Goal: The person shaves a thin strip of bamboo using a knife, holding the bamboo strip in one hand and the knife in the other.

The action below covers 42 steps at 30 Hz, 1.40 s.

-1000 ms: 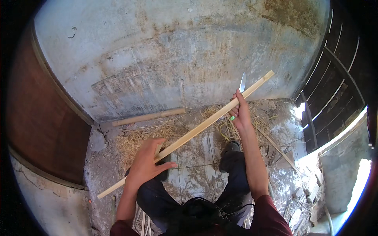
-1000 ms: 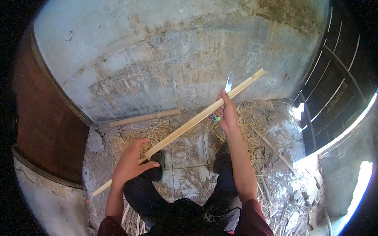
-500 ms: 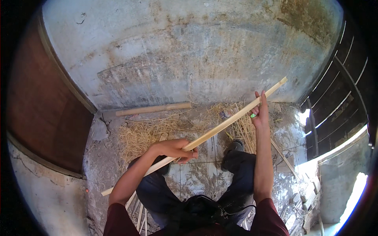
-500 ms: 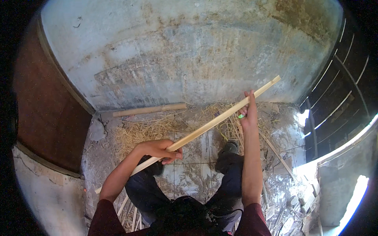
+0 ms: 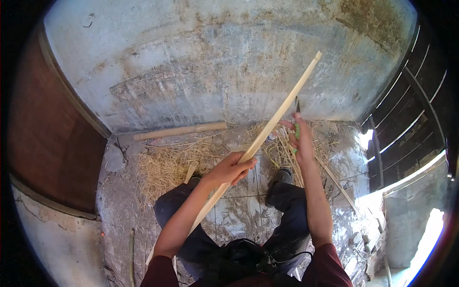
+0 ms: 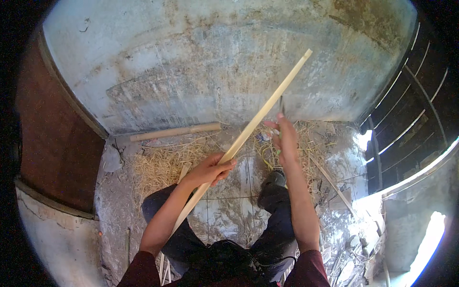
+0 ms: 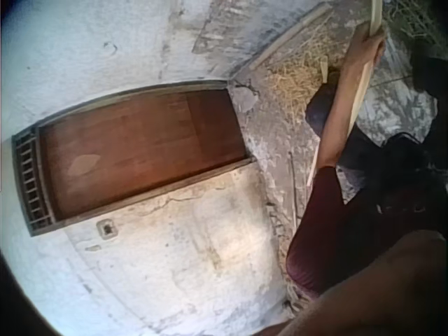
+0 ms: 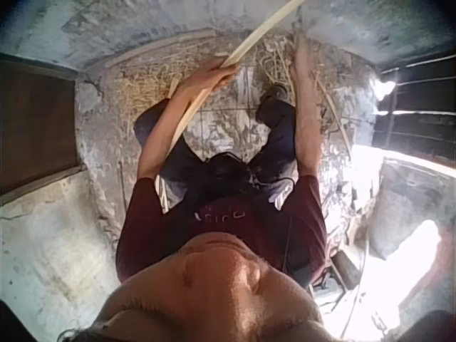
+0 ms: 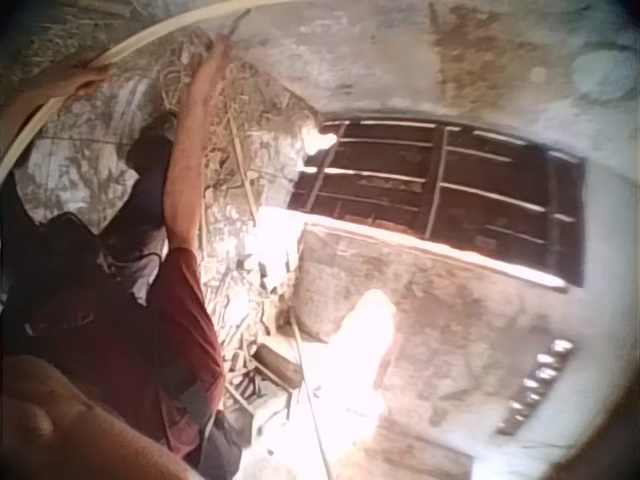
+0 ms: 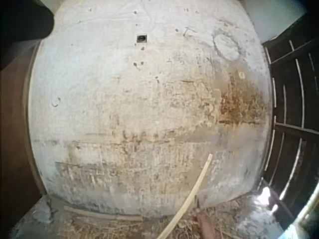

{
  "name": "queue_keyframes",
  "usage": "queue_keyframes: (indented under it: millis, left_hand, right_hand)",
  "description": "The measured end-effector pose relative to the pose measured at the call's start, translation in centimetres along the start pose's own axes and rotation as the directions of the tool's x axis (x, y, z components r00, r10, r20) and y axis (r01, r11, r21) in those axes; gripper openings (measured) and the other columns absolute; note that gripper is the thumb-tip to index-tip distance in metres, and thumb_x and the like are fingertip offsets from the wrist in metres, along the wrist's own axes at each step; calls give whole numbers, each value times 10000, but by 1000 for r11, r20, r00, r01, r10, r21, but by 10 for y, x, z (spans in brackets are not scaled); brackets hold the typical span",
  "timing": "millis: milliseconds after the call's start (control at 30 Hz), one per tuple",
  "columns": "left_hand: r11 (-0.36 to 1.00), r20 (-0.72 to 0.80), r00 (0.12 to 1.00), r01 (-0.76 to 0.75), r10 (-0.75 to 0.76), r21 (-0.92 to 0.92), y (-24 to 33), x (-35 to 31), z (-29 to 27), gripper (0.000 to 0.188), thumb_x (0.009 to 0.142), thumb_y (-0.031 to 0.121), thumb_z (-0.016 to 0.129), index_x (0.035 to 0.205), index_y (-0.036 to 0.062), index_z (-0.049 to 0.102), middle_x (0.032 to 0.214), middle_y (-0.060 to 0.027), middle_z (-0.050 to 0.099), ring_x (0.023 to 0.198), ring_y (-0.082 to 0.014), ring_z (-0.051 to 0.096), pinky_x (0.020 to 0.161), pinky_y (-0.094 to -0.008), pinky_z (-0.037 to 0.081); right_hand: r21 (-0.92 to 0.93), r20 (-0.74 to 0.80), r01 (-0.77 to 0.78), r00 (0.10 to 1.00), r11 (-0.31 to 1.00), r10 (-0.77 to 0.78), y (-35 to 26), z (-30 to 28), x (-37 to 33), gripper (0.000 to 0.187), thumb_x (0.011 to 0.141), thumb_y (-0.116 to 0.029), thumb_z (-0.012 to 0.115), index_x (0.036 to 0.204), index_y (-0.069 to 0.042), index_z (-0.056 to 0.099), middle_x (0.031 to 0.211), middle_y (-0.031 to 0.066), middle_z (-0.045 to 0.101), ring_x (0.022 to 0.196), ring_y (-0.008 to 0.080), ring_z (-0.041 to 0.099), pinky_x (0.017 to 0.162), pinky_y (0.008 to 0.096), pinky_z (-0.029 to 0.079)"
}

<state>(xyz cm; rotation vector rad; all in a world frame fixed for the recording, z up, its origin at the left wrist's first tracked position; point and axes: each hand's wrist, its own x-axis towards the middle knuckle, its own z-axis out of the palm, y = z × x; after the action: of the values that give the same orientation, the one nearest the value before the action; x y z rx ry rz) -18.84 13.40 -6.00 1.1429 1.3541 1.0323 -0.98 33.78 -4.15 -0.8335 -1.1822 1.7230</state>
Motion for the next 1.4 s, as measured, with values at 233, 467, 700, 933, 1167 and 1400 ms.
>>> queue_keyframes:
  millis: [233, 467, 700, 933, 1167, 1400]
  left_hand:
    - [978, -44, 985, 172, -168, 120, 14, 12, 8, 547, 1002, 571, 659, 1074, 28, 635, 698, -36, 613, 539, -142, 622, 510, -309, 500]
    - [786, -235, 957, 12, 170, 618, -16, -9, 25, 579, 873, 513, 813, 1115, 16, 644, 785, -164, 674, 739, -282, 703, 685, -424, 530]
    - [891, -190, 960, -104, 206, 442, -38, 4, 17, 396, 886, 352, 815, 1058, 27, 666, 864, -196, 729, 823, -390, 725, 736, -458, 534]
    - [901, -424, 849, -126, 314, 415, -51, -7, 10, 279, 929, 247, 799, 1007, 18, 660, 798, -135, 682, 689, -232, 653, 673, -391, 509]
    - [900, -545, 802, 23, 243, 436, -43, -28, -16, 370, 947, 302, 797, 1053, -11, 630, 684, -105, 640, 586, -174, 641, 584, -355, 506]
    - [979, -509, 851, -23, 126, 204, -38, -39, -13, 496, 932, 352, 821, 1162, -11, 573, 699, -73, 635, 445, -116, 575, 407, -279, 450]
  right_hand:
    - [-60, 37, 32, 999, 998, -29, 23, 5, 9, 491, 924, -167, 804, 1346, -28, 596, 709, -72, 534, 493, 24, 373, 427, 232, 266]
    - [-95, -40, 50, 998, 994, -54, 33, 10, 18, 573, 930, -165, 801, 1430, -20, 563, 717, -91, 519, 513, 13, 381, 445, 224, 265]
    - [-236, -50, 73, 995, 969, -87, 43, 6, 23, 528, 966, -215, 767, 1416, -26, 562, 774, -64, 601, 544, 8, 395, 478, 219, 282]
    - [-199, -116, 220, 962, 955, -245, 15, 31, -17, 422, 1074, -270, 612, 1423, -61, 499, 813, 8, 627, 601, 30, 406, 543, 230, 319]
    - [-488, 379, 500, 860, 715, -342, 43, 30, -48, 333, 1054, -198, 632, 1351, -92, 525, 806, 62, 635, 598, 175, 497, 571, 329, 414]
    - [-526, 700, 717, 671, 457, -246, 56, 61, -76, 411, 942, -115, 754, 1315, -125, 582, 880, 166, 725, 771, 385, 723, 654, 448, 547]
